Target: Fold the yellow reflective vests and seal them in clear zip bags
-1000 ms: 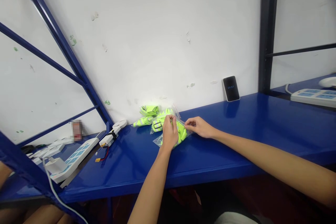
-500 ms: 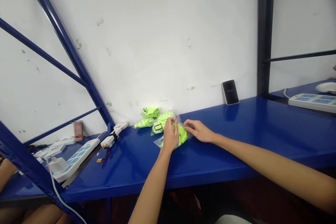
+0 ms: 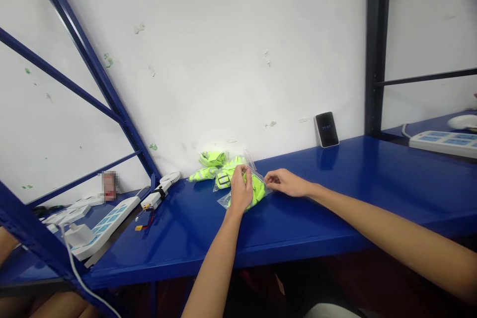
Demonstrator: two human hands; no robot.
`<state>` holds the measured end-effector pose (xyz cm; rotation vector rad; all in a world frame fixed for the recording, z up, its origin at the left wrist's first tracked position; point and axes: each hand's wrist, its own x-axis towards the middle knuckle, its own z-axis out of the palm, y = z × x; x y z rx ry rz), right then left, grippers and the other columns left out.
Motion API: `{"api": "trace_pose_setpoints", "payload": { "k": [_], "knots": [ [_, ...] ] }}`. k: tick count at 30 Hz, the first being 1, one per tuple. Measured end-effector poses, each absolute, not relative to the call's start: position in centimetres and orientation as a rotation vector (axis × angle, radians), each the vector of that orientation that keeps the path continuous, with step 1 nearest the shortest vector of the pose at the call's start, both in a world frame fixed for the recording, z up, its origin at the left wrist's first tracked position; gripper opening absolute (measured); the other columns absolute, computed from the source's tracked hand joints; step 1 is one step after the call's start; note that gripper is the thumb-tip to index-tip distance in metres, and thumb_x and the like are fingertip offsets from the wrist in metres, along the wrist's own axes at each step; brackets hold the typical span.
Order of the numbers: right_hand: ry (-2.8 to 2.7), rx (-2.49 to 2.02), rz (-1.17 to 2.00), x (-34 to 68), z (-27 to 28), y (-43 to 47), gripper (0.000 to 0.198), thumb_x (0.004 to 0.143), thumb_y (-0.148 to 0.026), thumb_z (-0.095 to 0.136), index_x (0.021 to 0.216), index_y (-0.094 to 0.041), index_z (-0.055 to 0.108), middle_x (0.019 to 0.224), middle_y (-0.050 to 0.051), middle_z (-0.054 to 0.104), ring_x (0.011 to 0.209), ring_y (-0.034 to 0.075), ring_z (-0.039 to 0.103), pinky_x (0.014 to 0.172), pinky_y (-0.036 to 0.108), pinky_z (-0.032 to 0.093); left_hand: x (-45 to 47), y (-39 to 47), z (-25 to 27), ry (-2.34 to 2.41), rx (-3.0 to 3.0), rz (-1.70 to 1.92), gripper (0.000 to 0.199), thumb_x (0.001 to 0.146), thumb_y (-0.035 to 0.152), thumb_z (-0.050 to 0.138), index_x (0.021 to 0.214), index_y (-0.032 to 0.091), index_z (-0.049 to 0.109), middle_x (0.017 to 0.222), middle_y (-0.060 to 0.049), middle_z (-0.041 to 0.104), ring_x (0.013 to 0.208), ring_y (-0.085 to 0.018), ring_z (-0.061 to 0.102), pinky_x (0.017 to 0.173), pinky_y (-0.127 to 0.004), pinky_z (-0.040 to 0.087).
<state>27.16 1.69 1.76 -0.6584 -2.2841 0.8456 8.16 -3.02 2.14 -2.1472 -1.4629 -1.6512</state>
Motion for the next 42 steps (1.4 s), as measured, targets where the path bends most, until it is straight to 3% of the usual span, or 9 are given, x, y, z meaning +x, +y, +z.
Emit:
{"api": "trace_pose_setpoints", "payload": {
  "k": [8, 13, 19, 25, 32, 38, 42],
  "knots": [
    [-2.257, -0.630, 0.819, 26.4, 0.9, 2.1, 0.016, 0.086, -0.028, 0.049, 0.082, -0.017, 0.060, 0.067, 0.001, 0.063, 0.060, 0.015, 0.058, 0.060, 0.026, 0.044, 8.3, -3.0, 2.1, -1.449, -2.143, -1.658, 0.018, 0.097, 0.034, 0.037, 0.096, 0.019, 0.048, 0.091, -0.006, 0.058, 0.087, -0.019, 0.056, 0.081, -0.032, 0.041],
    [-2.351, -0.626, 0.853, 27.4, 1.5, 2.3, 0.019, 0.081, -0.031, 0.057, 0.091, -0.017, 0.064, 0.079, 0.004, 0.069, 0.069, 0.017, 0.062, 0.065, 0.027, 0.047, 8.3, -3.0, 2.1, -1.451, -2.144, -1.655, 0.018, 0.097, 0.034, 0.038, 0.095, 0.019, 0.048, 0.090, -0.005, 0.057, 0.086, -0.019, 0.055, 0.081, -0.031, 0.040],
    [-2.398, -0.642, 0.884, 27.5, 1.9, 2.5, 0.018, 0.080, -0.031, 0.056, 0.078, -0.016, 0.066, 0.068, 0.003, 0.066, 0.059, 0.016, 0.058, 0.059, 0.027, 0.044, 8.2, -3.0, 2.0, -1.452, -2.160, -1.666, 0.018, 0.097, 0.034, 0.036, 0.094, 0.019, 0.048, 0.088, -0.005, 0.057, 0.086, -0.019, 0.055, 0.081, -0.031, 0.041],
    [-2.369, -0.607, 0.924, 27.0, 2.3, 1.9, 0.024, 0.086, -0.040, 0.052, 0.089, -0.017, 0.061, 0.070, 0.002, 0.064, 0.063, 0.015, 0.058, 0.062, 0.027, 0.044, 8.1, -3.0, 1.9, -1.423, -2.171, -1.682, 0.016, 0.096, 0.030, 0.037, 0.095, 0.019, 0.049, 0.089, -0.005, 0.057, 0.086, -0.018, 0.055, 0.081, -0.032, 0.041],
    [-2.397, -0.598, 0.688, 26.7, 2.4, 1.3, 0.025, 0.093, -0.036, 0.043, 0.078, -0.018, 0.053, 0.064, -0.002, 0.054, 0.057, 0.012, 0.046, 0.057, 0.025, 0.036, 8.0, -2.9, 1.9, -1.412, -2.168, -1.712, 0.014, 0.096, 0.030, 0.039, 0.095, 0.020, 0.049, 0.089, -0.005, 0.058, 0.086, -0.018, 0.056, 0.082, -0.031, 0.041],
    [-2.353, -0.553, 0.566, 25.8, 1.6, 0.8, 0.027, 0.098, -0.042, 0.034, 0.101, -0.020, 0.051, 0.078, 0.001, 0.057, 0.067, 0.015, 0.052, 0.064, 0.026, 0.037, 7.9, -2.7, 2.0, -1.396, -2.262, -1.701, 0.012, 0.094, 0.029, 0.041, 0.092, 0.020, 0.048, 0.087, -0.003, 0.058, 0.083, -0.017, 0.056, 0.080, -0.030, 0.041],
    [-2.186, -0.695, 0.348, 23.2, 0.2, 1.3, 0.027, 0.100, -0.039, 0.026, 0.087, -0.022, 0.043, 0.068, -0.001, 0.050, 0.059, 0.016, 0.048, 0.059, 0.026, 0.031, 7.4, -2.4, 1.9, -1.427, -2.294, -1.755, 0.008, 0.090, 0.026, 0.044, 0.089, 0.020, 0.048, 0.083, -0.001, 0.056, 0.078, -0.015, 0.055, 0.078, -0.028, 0.043]
  ]
}}
